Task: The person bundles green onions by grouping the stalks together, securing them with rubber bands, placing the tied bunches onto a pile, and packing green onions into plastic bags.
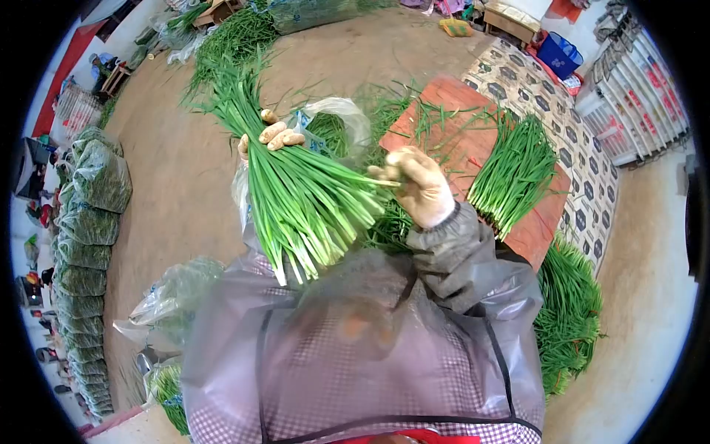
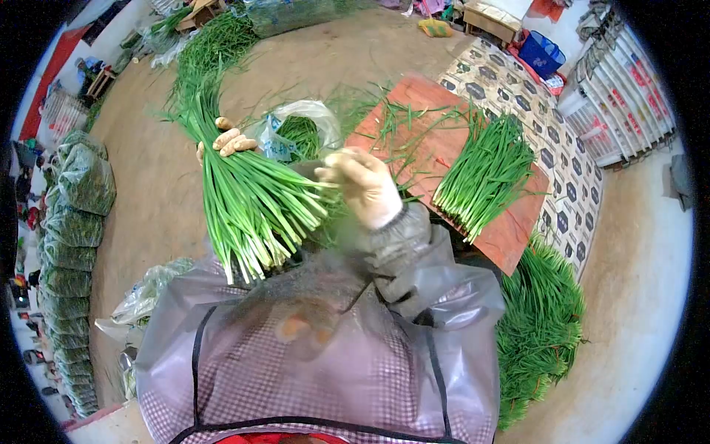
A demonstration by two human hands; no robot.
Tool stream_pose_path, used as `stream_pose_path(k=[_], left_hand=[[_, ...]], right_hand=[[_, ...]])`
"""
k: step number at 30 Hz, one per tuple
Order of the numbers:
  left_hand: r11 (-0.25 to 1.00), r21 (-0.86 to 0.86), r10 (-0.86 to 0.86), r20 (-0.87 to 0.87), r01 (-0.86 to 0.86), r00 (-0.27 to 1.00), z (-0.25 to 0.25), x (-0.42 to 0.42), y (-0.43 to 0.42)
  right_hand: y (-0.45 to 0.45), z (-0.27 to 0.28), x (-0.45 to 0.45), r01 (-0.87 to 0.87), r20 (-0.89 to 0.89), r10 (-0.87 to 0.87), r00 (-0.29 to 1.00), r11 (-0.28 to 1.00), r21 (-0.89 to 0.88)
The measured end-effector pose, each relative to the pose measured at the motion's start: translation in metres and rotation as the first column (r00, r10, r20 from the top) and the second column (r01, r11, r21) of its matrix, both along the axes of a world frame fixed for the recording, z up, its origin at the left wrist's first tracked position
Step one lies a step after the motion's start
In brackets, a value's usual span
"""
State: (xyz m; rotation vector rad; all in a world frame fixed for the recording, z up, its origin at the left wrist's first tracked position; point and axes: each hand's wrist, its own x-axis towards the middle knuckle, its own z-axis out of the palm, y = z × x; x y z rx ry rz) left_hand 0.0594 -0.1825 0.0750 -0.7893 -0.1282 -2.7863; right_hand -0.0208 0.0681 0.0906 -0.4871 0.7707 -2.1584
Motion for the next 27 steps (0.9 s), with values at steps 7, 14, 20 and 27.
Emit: stream_pose_path(k=[7,14,20,27], left_hand=[[0.998,0.0,0.066,0.026,-0.066,0.997,0.004,0.011,-0.01],[0.995,-0.023,0.099,0.073,-0.098,0.992,0.012,0.017,0.004],[0.989,-0.048,0.146,0.113,-0.141,0.983,0.016,0.02,0.01],[0.973,-0.121,0.219,0.233,-0.196,0.947,0.035,0.026,0.03]], right_hand=[[0.063,-0.014,-0.012,0.087,-0.565,0.368,0.738,0.779,0.621],[0.034,-0.006,0.038,-0.079,-0.409,0.389,0.825,0.797,0.599],[0.03,0.02,0.058,-0.227,-0.169,0.528,0.832,0.602,0.766],[0.024,0.041,0.079,0.4,-0.909,0.196,0.369,0.849,0.345]])
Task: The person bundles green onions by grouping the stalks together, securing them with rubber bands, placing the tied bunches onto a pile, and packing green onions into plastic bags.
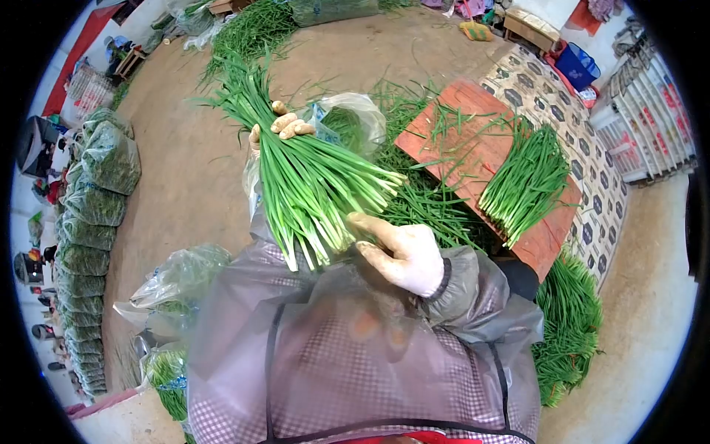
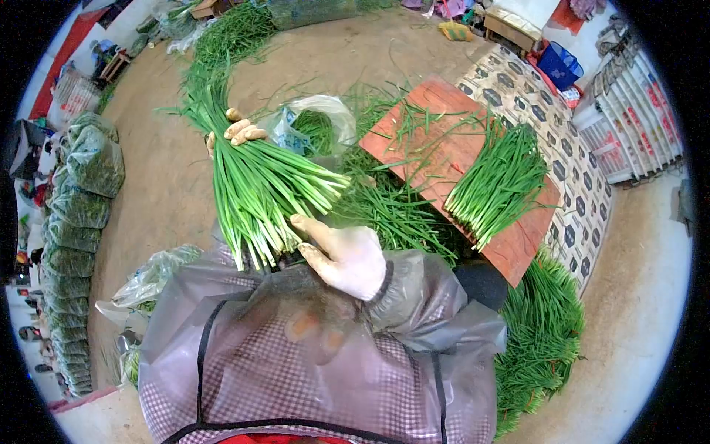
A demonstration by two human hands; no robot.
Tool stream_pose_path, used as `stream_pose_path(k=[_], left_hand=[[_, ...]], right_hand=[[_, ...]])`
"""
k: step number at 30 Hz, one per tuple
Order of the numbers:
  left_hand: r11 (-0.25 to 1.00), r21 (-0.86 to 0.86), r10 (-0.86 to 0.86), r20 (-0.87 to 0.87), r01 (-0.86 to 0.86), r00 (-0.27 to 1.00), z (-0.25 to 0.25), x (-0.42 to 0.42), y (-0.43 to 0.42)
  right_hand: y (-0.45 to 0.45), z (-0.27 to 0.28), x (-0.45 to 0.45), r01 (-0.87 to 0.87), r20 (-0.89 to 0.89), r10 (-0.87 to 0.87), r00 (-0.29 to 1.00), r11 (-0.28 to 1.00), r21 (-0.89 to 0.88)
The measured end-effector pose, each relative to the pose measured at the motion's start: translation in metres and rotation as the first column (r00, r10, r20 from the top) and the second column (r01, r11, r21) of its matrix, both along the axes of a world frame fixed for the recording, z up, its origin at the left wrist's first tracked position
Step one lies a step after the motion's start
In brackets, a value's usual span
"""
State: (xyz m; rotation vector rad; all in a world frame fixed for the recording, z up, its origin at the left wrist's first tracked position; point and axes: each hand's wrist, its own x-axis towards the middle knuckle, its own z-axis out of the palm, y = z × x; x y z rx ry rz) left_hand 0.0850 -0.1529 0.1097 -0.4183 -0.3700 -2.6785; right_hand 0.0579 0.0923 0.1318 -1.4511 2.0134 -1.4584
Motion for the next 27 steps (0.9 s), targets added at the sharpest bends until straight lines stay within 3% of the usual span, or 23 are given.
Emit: stream_pose_path(k=[2,4,6,7,8,10,12,14,15,16,18,20,23,26,27], left_hand=[[0.999,-0.028,0.039,0.06,-0.037,0.997,0.009,0.001,0.007],[0.997,-0.054,0.063,0.093,-0.058,0.994,0.01,-0.001,0.006],[1.0,-0.017,-0.003,0.013,0.003,1.0,-0.016,-0.012,-0.012],[0.998,0.004,-0.058,-0.062,0.059,0.996,-0.034,-0.017,-0.027],[0.993,0.018,-0.111,-0.143,0.114,0.984,-0.048,-0.022,-0.04],[0.981,-0.015,-0.189,-0.256,0.191,0.948,-0.052,-0.026,-0.05],[0.978,-0.071,-0.207,-0.227,0.196,0.952,-0.047,-0.026,-0.05],[0.975,-0.139,-0.195,-0.183,0.171,0.963,-0.044,-0.029,-0.048],[0.975,-0.141,-0.194,-0.163,0.172,0.967,-0.04,-0.03,-0.045],[0.975,-0.138,-0.193,-0.141,0.174,0.971,-0.037,-0.03,-0.04],[0.962,-0.176,-0.236,-0.147,0.209,0.961,-0.04,-0.036,-0.036],[0.943,-0.188,-0.311,-0.219,0.273,0.925,-0.047,-0.047,-0.032],[0.929,-0.18,-0.36,-0.246,0.323,0.9,-0.047,-0.059,-0.012],[0.911,-0.161,-0.408,-0.221,0.379,0.886,-0.052,-0.064,0.006],[0.91,-0.135,-0.41,-0.151,0.392,0.9,-0.054,-0.063,0.011]], right_hand=[[-0.008,-0.012,0.002,0.019,-0.203,-0.001,0.979,0.996,0.087],[-0.007,-0.011,0.001,0.004,-0.167,0.016,0.986,0.992,0.123],[0.003,-0.001,-0.006,-0.231,0.343,0.158,0.926,0.955,0.185],[0.012,0.008,-0.011,-0.397,0.57,0.232,0.788,0.9,0.182],[0.019,0.009,-0.016,-0.491,0.642,0.31,0.701,0.863,0.12],[0.03,0.006,-0.023,-0.557,0.672,0.331,0.663,0.818,0.146],[0.033,0.017,-0.037,-0.48,0.393,0.324,0.861,0.774,0.413],[0.039,0.015,-0.046,-0.279,0.233,0.193,0.953,0.861,0.425],[0.039,0.025,-0.052,-0.186,0.249,0.062,0.967,0.839,0.512],[0.042,0.025,-0.06,-0.135,0.219,0.039,0.975,0.886,0.444],[0.046,0.024,-0.071,-0.038,0.431,-0.151,0.89,0.916,0.399],[0.044,0.029,-0.082,-0.014,0.525,-0.167,0.835,0.946,0.323],[0.027,0.049,-0.089,0.033,0.459,-0.165,0.873,0.959,0.283],[-0.003,0.046,-0.084,0.06,0.401,-0.067,0.914,0.998,0.031],[-0.013,0.056,-0.08,0.064,0.337,-0.086,0.938,0.995,0.077]])
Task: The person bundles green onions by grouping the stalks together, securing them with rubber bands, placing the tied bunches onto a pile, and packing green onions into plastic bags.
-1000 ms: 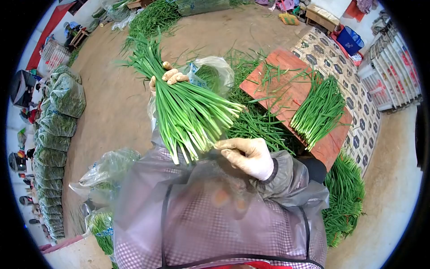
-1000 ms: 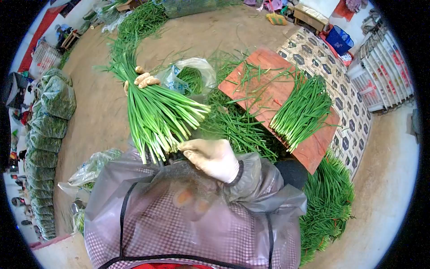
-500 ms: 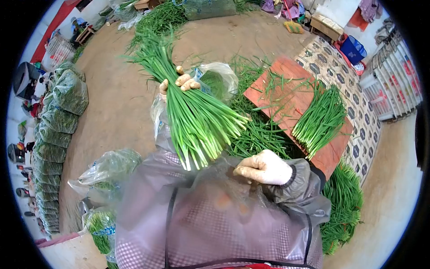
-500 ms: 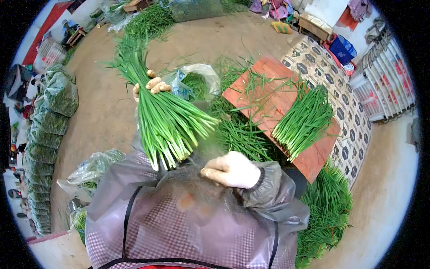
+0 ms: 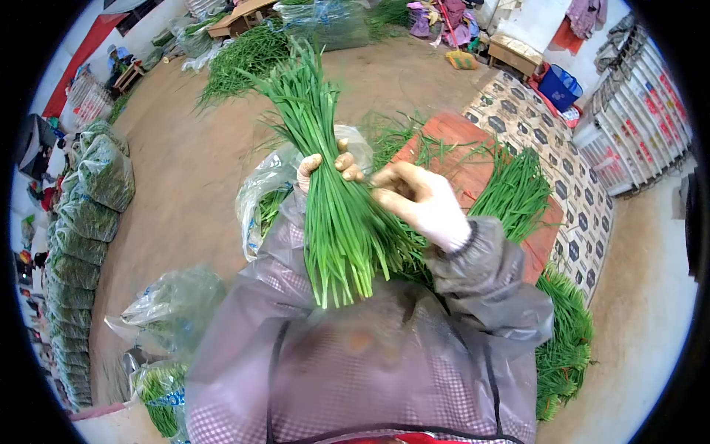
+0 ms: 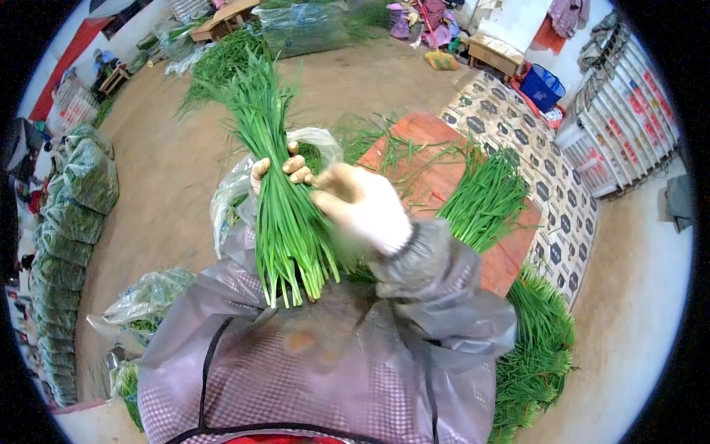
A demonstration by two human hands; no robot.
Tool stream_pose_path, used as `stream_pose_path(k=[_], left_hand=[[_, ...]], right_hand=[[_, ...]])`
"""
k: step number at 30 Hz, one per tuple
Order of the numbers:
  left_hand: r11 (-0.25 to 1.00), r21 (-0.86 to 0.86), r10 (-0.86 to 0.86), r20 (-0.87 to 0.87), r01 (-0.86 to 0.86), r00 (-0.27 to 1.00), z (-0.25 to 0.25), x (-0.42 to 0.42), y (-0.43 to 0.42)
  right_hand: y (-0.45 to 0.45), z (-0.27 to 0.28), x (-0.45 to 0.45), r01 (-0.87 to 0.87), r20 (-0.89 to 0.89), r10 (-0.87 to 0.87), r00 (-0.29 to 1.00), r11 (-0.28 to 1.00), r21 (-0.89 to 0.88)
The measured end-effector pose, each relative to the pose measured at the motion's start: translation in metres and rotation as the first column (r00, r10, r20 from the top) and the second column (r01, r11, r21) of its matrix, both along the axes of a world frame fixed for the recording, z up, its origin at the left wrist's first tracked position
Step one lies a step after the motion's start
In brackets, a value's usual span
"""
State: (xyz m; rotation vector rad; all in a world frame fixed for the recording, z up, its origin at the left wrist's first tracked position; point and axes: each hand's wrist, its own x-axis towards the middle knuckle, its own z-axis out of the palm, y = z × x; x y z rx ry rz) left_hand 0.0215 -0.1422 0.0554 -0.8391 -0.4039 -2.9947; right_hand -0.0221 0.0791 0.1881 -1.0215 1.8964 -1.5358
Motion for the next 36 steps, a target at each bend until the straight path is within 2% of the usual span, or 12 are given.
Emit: stream_pose_path(k=[3,5,9,11,12,13,15,20,26,29,31,36], left_hand=[[0.999,-0.027,0.045,0.13,-0.042,0.99,-0.001,-0.003,0.011],[0.982,-0.047,0.186,0.303,-0.18,0.935,-0.009,-0.002,0.013],[0.961,-0.063,0.276,0.314,-0.27,0.908,-0.03,-0.014,0.004],[0.982,-0.054,0.19,0.278,-0.182,0.942,-0.036,-0.013,-0.001],[0.969,-0.078,0.248,0.337,-0.235,0.908,-0.034,-0.012,-0.004],[0.968,-0.074,0.249,0.337,-0.238,0.908,-0.032,-0.011,-0.005],[0.979,-0.032,0.203,0.298,-0.203,0.933,-0.028,-0.008,-0.006],[0.997,-0.029,0.08,0.24,-0.075,0.967,-0.03,-0.008,-0.013],[0.989,0.135,-0.067,0.064,0.058,0.996,-0.011,-0.002,-0.004],[0.987,0.159,-0.041,0.042,0.034,0.998,-0.015,-0.004,-0.021],[0.981,0.196,-0.002,0.016,-0.001,1.0,-0.015,-0.006,-0.034],[0.955,0.259,0.142,0.023,-0.143,0.99,-0.014,0.001,-0.057]], right_hand=[[-0.028,-0.005,0.0,0.0,-0.209,0.023,0.978,0.994,0.11],[-0.042,-0.01,0.004,0.141,-0.453,-0.046,0.891,0.974,0.178],[-0.052,-0.019,-0.003,0.168,-0.445,-0.041,0.894,0.954,0.249],[-0.056,-0.045,-0.011,0.145,-0.254,-0.143,0.957,0.989,-0.012],[-0.053,-0.037,-0.011,0.095,-0.061,-0.096,0.994,0.995,-0.022],[-0.051,-0.034,-0.012,0.092,-0.063,-0.093,0.994,0.996,-0.018],[-0.048,-0.032,-0.012,0.079,0.296,-0.059,0.953,0.995,-0.055],[-0.046,-0.029,-0.006,0.171,0.507,-0.049,0.86,0.965,-0.197],[-0.031,-0.038,-0.008,0.168,0.592,0.103,0.799,0.907,-0.385],[-0.008,-0.048,-0.005,0.156,0.595,0.315,0.74,0.779,-0.607],[0.002,-0.06,-0.005,0.052,0.449,0.513,0.732,0.615,-0.787],[0.051,-0.074,0.004,0.019,0.394,0.442,0.806,0.646,-0.763]])
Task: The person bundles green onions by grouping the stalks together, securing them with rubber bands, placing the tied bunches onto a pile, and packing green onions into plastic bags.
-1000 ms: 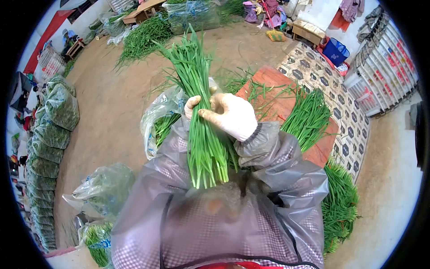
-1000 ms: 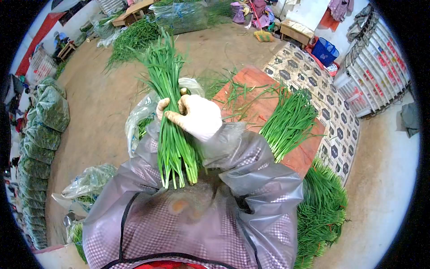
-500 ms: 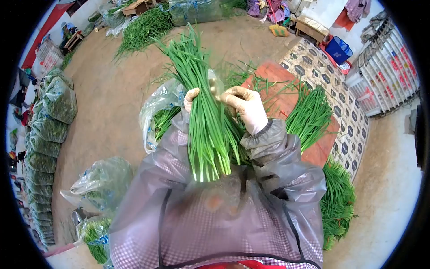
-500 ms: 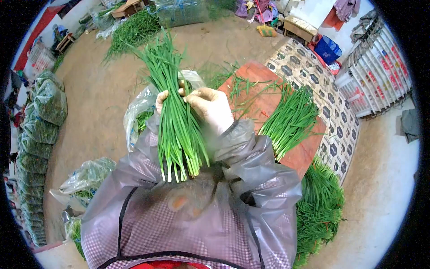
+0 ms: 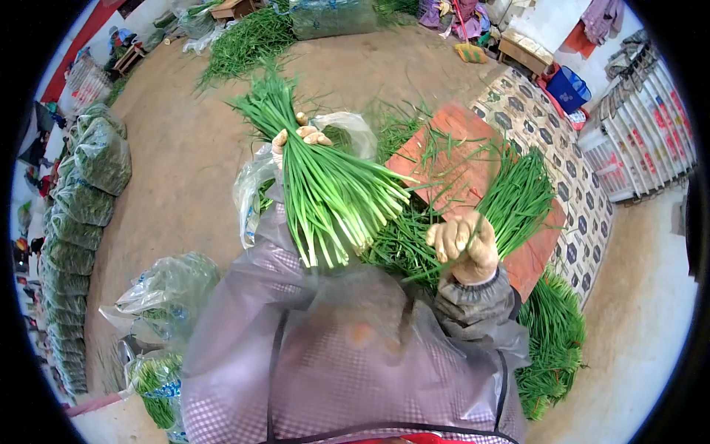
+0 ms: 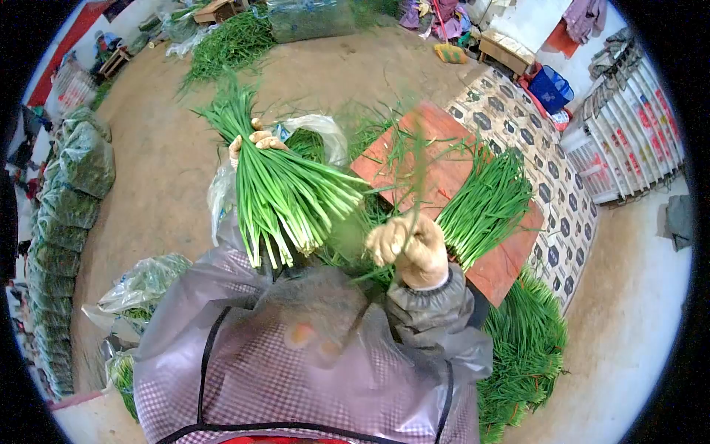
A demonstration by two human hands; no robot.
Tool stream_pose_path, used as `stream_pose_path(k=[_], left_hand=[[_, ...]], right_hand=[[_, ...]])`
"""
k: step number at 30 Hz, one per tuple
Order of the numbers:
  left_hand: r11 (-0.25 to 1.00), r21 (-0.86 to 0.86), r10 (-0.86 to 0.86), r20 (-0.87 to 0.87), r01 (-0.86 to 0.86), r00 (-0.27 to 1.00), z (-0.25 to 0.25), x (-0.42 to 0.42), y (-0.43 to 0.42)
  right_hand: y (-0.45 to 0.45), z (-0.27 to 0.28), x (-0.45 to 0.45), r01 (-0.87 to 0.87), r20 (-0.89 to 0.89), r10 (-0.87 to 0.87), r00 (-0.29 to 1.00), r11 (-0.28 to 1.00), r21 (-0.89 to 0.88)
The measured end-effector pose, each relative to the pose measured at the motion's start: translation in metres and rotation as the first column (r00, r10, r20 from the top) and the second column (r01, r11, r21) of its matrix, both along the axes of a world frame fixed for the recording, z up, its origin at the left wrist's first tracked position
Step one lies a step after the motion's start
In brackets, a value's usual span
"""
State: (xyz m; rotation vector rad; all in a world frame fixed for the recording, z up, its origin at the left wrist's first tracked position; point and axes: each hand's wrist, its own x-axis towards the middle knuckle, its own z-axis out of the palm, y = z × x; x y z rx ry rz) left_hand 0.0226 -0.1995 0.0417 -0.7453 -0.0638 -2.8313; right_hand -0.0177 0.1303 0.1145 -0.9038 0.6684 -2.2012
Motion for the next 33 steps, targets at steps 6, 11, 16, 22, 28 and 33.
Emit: stream_pose_path(k=[6,11,16,22,28,33], left_hand=[[0.998,-0.017,0.055,-0.013,-0.056,0.998,0.004,0.009,-0.021],[0.997,-0.026,0.077,-0.015,-0.077,0.997,0.007,0.012,-0.024],[0.997,-0.049,0.058,-0.021,-0.059,0.998,0.011,0.012,-0.016],[0.997,-0.067,0.047,-0.024,-0.048,0.999,0.014,0.013,-0.011],[0.997,-0.074,0.031,-0.037,-0.034,0.999,0.014,0.011,-0.012],[0.997,-0.061,0.04,-0.015,-0.04,0.999,0.018,0.012,-0.006]], right_hand=[[0.038,-0.076,-0.015,0.388,-0.57,0.321,0.756,0.483,0.785],[0.022,-0.077,-0.006,0.307,-0.454,0.33,0.828,0.411,0.858],[-0.03,-0.013,0.039,0.096,-0.039,-0.097,0.994,0.704,0.704],[-0.053,-0.011,0.051,0.335,-0.274,-0.207,0.939,0.725,0.601],[-0.076,0.002,0.044,-0.043,-0.025,0.082,0.996,0.726,0.687],[-0.082,0.001,0.043,-0.058,0.056,0.026,0.998,0.72,0.691]])
